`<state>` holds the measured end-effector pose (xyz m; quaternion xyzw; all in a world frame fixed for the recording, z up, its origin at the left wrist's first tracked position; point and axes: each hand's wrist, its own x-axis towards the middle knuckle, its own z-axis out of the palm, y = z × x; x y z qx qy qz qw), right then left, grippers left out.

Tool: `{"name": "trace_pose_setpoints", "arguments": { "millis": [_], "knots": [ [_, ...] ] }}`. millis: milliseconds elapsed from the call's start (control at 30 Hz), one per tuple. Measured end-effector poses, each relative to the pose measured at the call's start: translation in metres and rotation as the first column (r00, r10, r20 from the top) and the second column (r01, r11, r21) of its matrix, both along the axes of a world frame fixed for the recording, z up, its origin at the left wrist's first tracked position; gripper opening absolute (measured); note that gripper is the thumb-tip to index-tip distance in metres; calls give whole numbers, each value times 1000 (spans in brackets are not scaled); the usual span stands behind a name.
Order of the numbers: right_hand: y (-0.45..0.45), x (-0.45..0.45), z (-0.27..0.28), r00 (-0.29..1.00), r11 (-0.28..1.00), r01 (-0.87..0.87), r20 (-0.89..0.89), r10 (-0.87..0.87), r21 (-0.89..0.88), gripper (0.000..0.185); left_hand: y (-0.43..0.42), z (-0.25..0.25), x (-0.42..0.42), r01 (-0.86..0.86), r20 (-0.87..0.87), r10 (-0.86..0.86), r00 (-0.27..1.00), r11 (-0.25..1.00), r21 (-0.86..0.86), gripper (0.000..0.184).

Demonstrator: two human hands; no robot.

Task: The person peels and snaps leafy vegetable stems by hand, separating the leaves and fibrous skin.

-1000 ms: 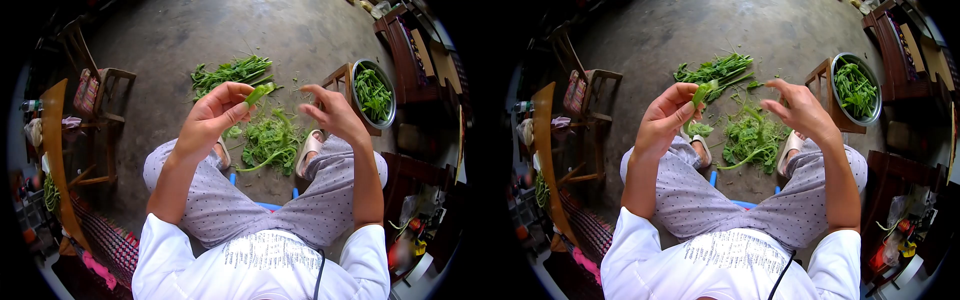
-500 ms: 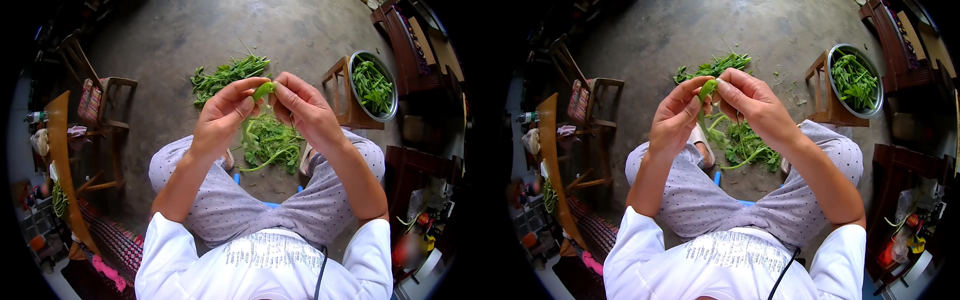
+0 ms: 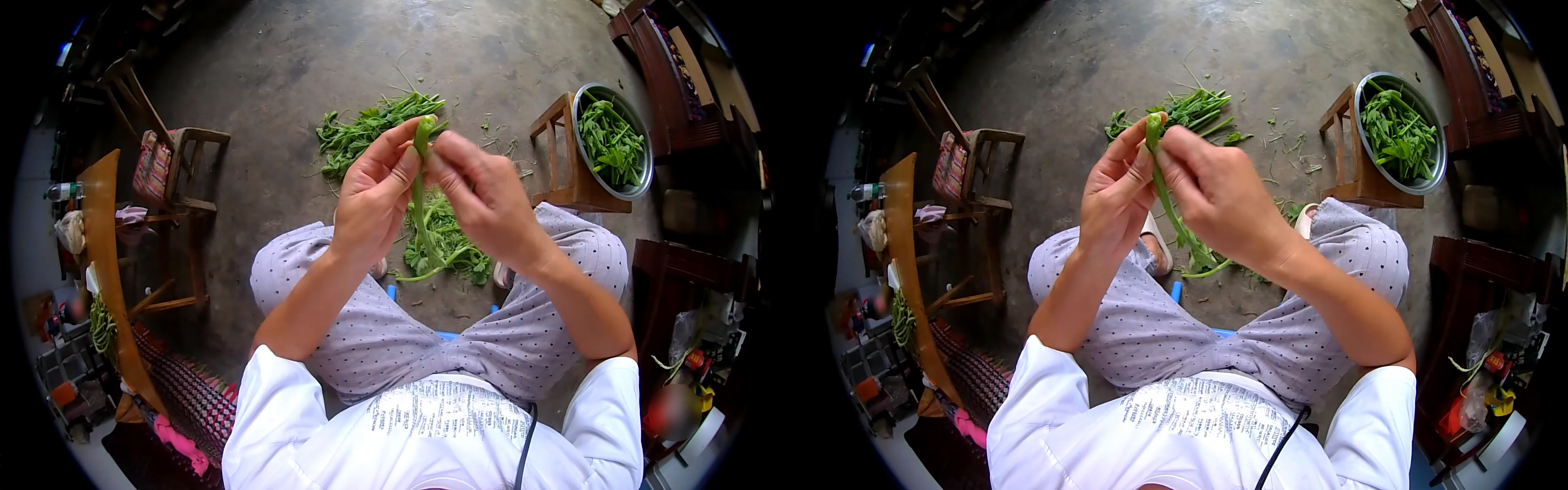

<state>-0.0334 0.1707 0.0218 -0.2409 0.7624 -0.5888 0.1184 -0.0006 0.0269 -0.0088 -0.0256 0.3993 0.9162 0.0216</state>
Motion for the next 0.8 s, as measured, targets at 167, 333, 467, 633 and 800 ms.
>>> {"name": "trace_pose_setpoints", "arguments": {
  "millis": [167, 333, 467, 633, 800],
  "knots": [
    [5, 1, 5, 976, 989, -87, -187, 108, 117, 4, -10, 5, -4, -62, 56, 63, 996, 998, -3, 35],
    [14, -5, 1, 936, 958, -284, -232, 266, -49, 4, -30, 5, -9, -78, 86, 69, 994, 991, 105, 31],
    [12, -9, -13, 939, 873, -292, 55, 339, -390, 16, -36, 1, -11, -65, 130, 35, 991, 971, 231, 32],
    [14, -11, -16, 820, 757, -62, 399, 411, -651, 21, -56, 0, -13, -61, 85, 25, 996, 889, 454, 33],
    [16, -13, -14, 836, 953, -12, 519, 176, -303, 21, -69, 3, -13, -15, -19, 31, 999, 826, 563, 34]
  ]
}}
